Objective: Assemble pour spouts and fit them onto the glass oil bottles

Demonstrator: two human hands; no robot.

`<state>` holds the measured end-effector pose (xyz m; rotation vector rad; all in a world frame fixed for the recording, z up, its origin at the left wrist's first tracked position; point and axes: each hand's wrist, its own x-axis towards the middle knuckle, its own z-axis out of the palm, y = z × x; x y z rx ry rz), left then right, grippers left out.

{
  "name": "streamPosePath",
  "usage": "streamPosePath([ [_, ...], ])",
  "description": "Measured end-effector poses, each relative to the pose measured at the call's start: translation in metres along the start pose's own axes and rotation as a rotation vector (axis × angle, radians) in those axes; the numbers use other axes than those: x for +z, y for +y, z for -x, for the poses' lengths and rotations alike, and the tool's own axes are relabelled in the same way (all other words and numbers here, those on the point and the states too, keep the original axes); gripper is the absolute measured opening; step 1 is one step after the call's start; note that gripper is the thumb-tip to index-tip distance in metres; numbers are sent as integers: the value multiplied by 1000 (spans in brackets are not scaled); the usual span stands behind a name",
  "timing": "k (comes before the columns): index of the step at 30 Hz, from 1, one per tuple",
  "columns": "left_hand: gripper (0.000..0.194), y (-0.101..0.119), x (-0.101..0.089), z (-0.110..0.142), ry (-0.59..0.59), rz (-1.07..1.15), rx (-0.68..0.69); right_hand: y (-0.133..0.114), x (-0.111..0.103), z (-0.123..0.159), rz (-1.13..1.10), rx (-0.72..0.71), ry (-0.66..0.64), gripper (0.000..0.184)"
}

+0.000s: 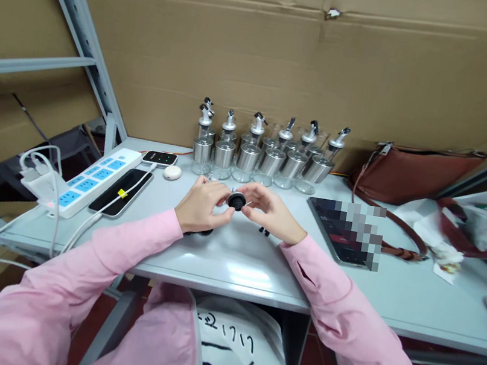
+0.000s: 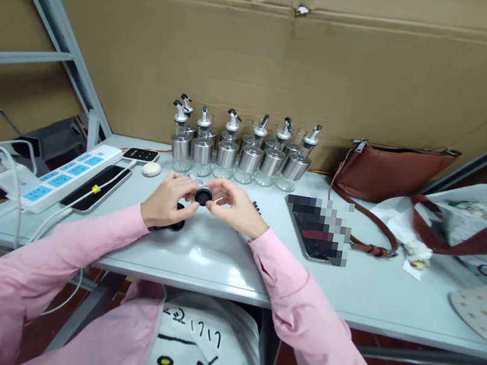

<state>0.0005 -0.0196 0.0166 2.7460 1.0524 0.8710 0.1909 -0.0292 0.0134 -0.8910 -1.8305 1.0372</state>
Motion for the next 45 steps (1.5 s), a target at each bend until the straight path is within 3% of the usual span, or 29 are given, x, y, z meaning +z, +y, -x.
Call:
streamPosePath([
  [11, 20, 0, 2, 0, -102, 25, -29, -2, 1, 1, 125, -33, -1, 26],
  [45, 21, 0, 6, 1, -3, -34, -12, 1, 5, 2, 131, 5, -29, 19],
])
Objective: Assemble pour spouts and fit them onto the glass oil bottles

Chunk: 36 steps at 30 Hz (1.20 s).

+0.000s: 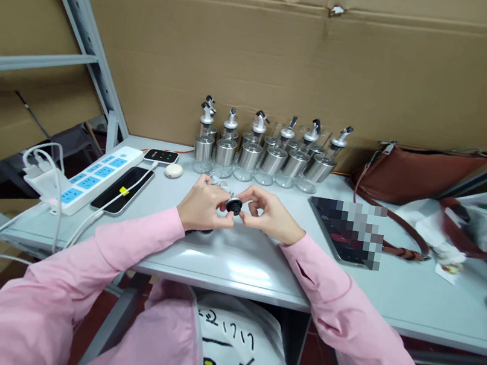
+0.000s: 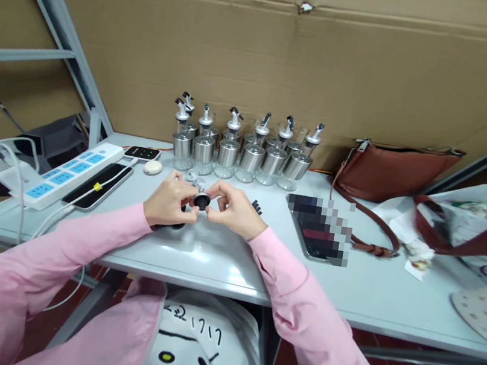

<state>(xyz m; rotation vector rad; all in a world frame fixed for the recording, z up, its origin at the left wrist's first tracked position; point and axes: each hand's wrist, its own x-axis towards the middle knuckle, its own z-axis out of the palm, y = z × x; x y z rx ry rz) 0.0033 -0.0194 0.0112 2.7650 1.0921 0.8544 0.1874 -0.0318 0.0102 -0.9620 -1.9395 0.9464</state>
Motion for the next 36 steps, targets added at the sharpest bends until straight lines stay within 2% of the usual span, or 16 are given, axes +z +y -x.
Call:
streamPosePath([
  [9, 21, 1, 0, 0, -16, 14, 11, 1, 0, 0, 77, -21, 8, 16],
  [17, 22, -2, 3, 1, -7, 30, 92, -2, 1, 1, 89, -27, 4, 19],
  [24, 18, -6, 6, 1, 72, -33, 166, -2, -2, 1, 87, -29, 36, 19],
  [28, 17, -7, 4, 1, 220, -84, 204, -3, -8, 0, -29, -57, 82, 25],
  [31, 23, -7, 3, 2, 304, -35, 226, -3, -13, -1, -113, -85, 148, 27],
  [36, 29, -5, 4, 2, 309, 38, 342, -2, -15, -2, -88, -122, 155, 21],
])
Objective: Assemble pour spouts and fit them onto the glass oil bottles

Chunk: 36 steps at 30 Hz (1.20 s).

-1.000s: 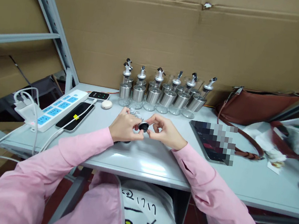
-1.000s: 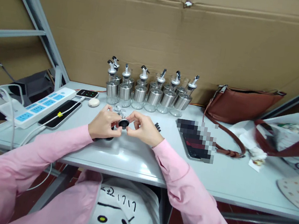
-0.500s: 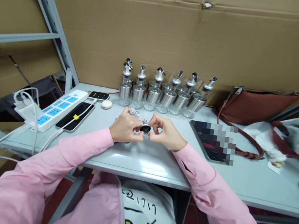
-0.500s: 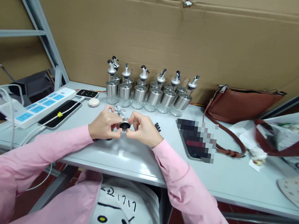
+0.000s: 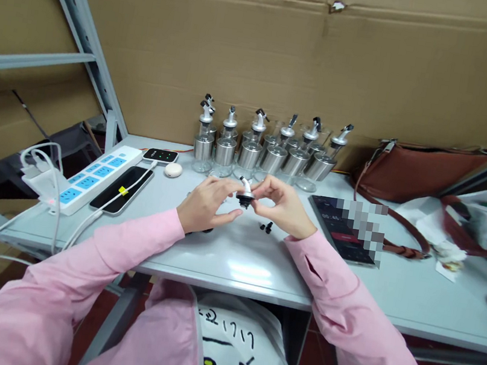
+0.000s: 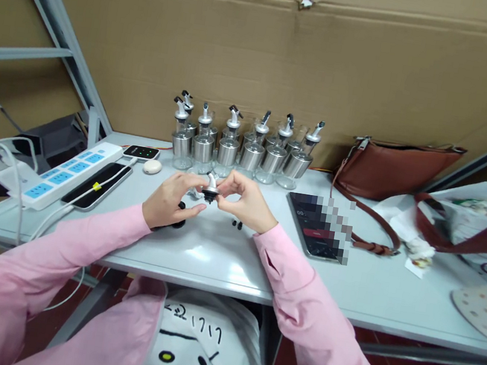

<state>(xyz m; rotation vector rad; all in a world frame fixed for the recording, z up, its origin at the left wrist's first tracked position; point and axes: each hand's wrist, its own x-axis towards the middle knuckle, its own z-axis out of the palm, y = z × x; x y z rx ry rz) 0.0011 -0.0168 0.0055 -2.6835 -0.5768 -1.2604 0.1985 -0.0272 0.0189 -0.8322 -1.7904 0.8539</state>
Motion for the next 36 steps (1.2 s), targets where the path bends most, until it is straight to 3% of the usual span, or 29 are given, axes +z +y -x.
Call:
streamPosePath([
  [6, 30, -2, 2, 1, -28, -55, 29, -3, -1, -1, 41, 36, -56, 15],
  [10, 26, -3, 2, 1, -47, -81, 15, -2, -23, -5, 147, 61, -86, 19],
  [14, 24, -2, 3, 2, -57, -4, -38, 11, -51, -7, 589, 205, 29, 17],
  [19, 25, -2, 5, 4, -59, 76, -39, 26, -60, -5, 1020, 318, -112, 14],
  [28, 25, -4, 6, 2, -32, 66, -6, 25, -56, -3, 1201, 476, -227, 20],
  [36, 22, -2, 4, 2, -89, 76, -58, 39, -59, 0, 1171, 348, -225, 14],
])
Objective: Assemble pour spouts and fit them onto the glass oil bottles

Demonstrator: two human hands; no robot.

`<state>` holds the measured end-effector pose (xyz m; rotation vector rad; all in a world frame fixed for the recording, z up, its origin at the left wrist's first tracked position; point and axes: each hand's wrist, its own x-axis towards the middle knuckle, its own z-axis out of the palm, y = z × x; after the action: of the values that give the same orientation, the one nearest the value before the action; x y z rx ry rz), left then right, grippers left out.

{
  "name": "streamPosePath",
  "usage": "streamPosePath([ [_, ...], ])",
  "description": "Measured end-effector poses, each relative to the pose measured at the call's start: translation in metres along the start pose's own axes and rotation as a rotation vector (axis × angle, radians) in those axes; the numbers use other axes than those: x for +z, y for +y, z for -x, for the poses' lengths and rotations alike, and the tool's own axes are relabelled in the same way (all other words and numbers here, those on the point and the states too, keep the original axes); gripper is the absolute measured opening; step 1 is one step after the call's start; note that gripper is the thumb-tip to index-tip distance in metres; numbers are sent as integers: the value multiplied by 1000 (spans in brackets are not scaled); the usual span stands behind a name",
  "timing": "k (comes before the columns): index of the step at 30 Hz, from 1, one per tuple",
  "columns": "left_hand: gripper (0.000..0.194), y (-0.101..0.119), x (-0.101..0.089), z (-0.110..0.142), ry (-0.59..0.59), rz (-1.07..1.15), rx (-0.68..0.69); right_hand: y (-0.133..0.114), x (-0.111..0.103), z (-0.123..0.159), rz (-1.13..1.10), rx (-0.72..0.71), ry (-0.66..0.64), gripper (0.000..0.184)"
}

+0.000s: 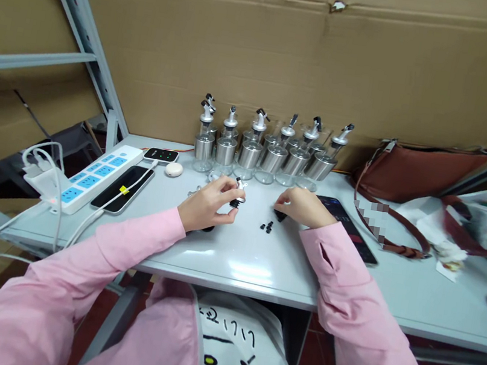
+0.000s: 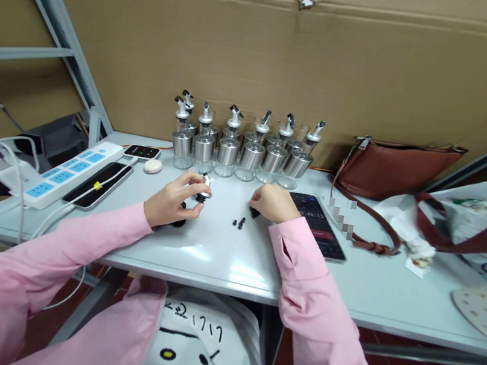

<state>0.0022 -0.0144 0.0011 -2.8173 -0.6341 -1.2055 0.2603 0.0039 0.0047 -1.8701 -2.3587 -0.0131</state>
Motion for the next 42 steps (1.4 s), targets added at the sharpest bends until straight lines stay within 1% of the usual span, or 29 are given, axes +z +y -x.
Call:
streamPosePath([
  [3, 24, 0, 0, 1, -14, 12, -17, -1, -1, -1, -77, -23, 49, 15],
  [6, 28, 0, 0, 1, -31, 30, -38, -8, -7, 0, -316, -60, 63, 18],
  [11, 33, -2, -1, 1, -91, 33, -78, -28, -15, 5, -879, -227, -59, 32],
  [13, 33, -3, -2, 2, -99, 29, -82, -37, -16, 8, -1038, -272, -112, 34],
  [15, 31, -3, -2, 2, -100, 34, -80, -44, -16, 10, -1135, -296, -170, 33],
  [18, 23, -1, -3, 2, -95, 57, -56, -50, -15, 12, -1212, -323, -218, 32],
  [21, 15, 1, -3, 1, -95, 51, -18, -52, -15, 13, -1270, -350, -218, 29],
  [26, 17, 1, -2, 0, -92, -32, 14, -54, -15, 13, -1303, -357, -193, 29],
  [28, 18, 1, -2, 0, -87, -53, 25, -56, -16, 13, -1286, -325, -154, 30],
  [32, 19, 1, -3, 0, -80, -72, -1, -61, -16, 14, -1328, -237, 16, 30],
  [33, 19, 1, -3, 0, -78, -73, -8, -62, -16, 14, -1337, -226, 42, 32],
  [39, 17, 0, -1, 1, -79, -67, -34, -66, -10, 14, -1346, -199, 67, 33],
  [42, 15, -1, 1, 2, -79, 4, -77, -68, -9, 13, -1372, -192, 65, 33],
])
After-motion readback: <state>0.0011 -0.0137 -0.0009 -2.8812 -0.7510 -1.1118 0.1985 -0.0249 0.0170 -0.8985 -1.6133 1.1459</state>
